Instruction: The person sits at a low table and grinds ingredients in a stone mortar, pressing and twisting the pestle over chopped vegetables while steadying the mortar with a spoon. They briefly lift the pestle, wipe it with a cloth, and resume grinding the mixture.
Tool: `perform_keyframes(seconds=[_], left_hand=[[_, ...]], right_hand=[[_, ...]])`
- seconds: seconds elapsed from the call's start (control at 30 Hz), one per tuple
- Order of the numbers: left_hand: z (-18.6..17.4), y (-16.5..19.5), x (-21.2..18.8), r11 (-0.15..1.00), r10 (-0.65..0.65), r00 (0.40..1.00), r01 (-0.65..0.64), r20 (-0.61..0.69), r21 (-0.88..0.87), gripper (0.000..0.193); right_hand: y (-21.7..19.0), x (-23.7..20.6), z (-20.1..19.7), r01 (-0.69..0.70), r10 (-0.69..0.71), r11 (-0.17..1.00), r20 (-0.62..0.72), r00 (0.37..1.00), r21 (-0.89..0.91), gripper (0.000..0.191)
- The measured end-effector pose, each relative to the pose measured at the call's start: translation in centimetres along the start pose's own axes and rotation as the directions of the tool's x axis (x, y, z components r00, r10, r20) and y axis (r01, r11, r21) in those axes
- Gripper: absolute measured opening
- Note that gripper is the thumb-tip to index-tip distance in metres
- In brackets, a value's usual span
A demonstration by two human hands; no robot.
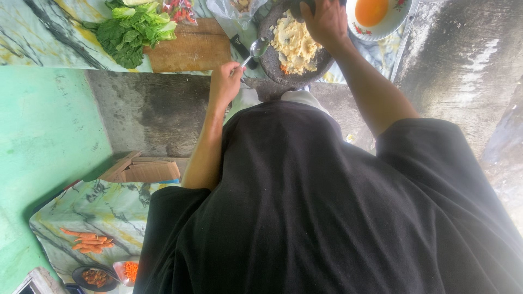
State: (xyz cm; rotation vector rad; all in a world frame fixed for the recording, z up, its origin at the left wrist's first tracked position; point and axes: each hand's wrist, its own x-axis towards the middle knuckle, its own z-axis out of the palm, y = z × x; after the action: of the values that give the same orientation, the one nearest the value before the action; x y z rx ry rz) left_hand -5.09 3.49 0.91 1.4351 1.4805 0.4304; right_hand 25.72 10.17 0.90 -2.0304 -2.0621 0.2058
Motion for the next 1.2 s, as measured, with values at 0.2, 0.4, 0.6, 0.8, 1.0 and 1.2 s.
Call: perform_keyframes(seconds=[0.2, 0.4, 0.6, 0.8, 1.0, 1.2], left_hand=[[0.0, -0.3, -0.4, 0.990, 0.136, 0.989, -0.137, -0.058, -0.025, 0.022], [-0.1, -0.2, -0.2, 0.994, 0.105, 0.994, -0.106, -0.018, -0.031, 0.023], [-0.4, 0.1, 0.0, 0.994, 0.107, 0.994, -0.107, -0.018, -0.024, 0.023], [0.0, 0.2, 0.0, 0.997, 0.068, 0.996, -0.065, 0.054, -0.045, 0.023], [0.6, 0.6, -0.2, 0.985, 0.166, 0.986, -0.166, -0.004, -0.040, 0.022], [0.4, 0.7, -0.1, 0.997, 0.077, 0.996, -0.076, 0.035, -0.020, 0.022]], right_hand=[[-1.4, -2.8, 0.4, -0.003, -0.035, 0.979, 0.184, 0.982, 0.202, 0.030], [-1.1, -6.4, -0.3, 0.168, -0.170, 0.985, 0.306, 0.937, 0.031, 0.031], [1.3, -4.1, -0.5, -0.115, 0.068, 0.988, 0.384, 0.921, 0.101, 0.022], [1.2, -5.4, 0.3, -0.171, 0.109, 0.968, 0.306, 0.946, 0.184, 0.030], [-1.6, -7.8, 1.0, 0.042, -0.043, 0.999, 0.125, 0.991, 0.004, 0.036], [-1.3, -5.5, 1.7, -0.334, 0.227, 0.858, 0.296, 0.928, 0.390, 0.028]])
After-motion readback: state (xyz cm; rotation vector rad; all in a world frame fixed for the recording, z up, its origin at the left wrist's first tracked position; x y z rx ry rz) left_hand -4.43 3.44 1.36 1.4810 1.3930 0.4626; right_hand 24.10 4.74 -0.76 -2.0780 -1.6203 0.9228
